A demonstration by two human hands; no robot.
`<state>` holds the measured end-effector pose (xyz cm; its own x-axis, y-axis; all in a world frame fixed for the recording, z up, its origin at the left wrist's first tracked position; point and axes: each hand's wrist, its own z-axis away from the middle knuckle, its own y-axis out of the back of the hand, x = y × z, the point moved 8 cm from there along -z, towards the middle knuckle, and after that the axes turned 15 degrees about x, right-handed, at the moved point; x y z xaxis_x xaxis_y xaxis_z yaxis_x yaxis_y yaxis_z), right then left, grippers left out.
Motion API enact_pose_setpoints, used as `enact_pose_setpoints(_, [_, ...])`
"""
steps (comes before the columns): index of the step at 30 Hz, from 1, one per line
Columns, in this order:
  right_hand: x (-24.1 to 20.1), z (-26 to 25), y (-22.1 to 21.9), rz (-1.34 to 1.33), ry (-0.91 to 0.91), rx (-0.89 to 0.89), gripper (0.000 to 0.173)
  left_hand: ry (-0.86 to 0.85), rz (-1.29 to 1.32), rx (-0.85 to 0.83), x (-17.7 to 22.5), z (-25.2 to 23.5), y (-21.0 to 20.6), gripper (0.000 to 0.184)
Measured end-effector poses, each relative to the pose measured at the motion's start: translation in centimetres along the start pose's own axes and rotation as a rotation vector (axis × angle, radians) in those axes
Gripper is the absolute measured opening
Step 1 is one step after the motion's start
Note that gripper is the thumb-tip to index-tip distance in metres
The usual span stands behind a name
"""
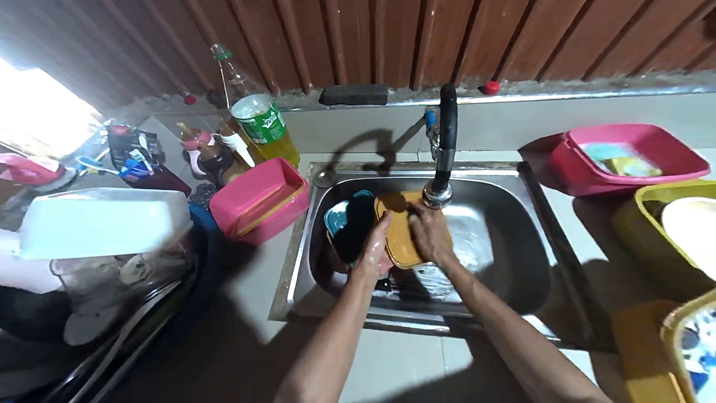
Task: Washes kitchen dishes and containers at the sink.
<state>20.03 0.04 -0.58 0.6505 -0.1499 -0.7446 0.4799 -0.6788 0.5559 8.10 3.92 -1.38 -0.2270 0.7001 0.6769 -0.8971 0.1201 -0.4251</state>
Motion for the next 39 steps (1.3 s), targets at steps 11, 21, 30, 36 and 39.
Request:
enact_pose_setpoints(11, [2.2, -0.9, 0.8, 0.058, -0.123, -0.032, 0.044, 0.018, -0.006, -0.034, -2.6, -1.3, -1.7, 0.053])
enact_pose_setpoints(21, [2.7, -1.1, 2.3, 0.059, -0.073, -0.022, 0.049, 0.021, -0.024, -0.100, -2.8, -2.1, -3.8, 0.051])
enact_pose_setpoints(30, [3.4, -1.5, 3.3, -0.005, -0.048, -0.003, 0.044, 0.039, -0.072, -0.167, -3.2, -1.3, -4.0, 0.054])
enact_pose_setpoints(36, [0.4, 4.5, 2.1, -0.042, 0.301, -0.364, 0.080, 0.062, 0.000, 0.046, -1.9, -3.2, -1.2, 0.049])
enact_pose_setpoints(39, [2.0, 2.5, 5.1, 0.007, 0.346, -0.271, 0.047, 0.149, -0.011, 0.101, -1.8, -3.5, -0.6, 0.045])
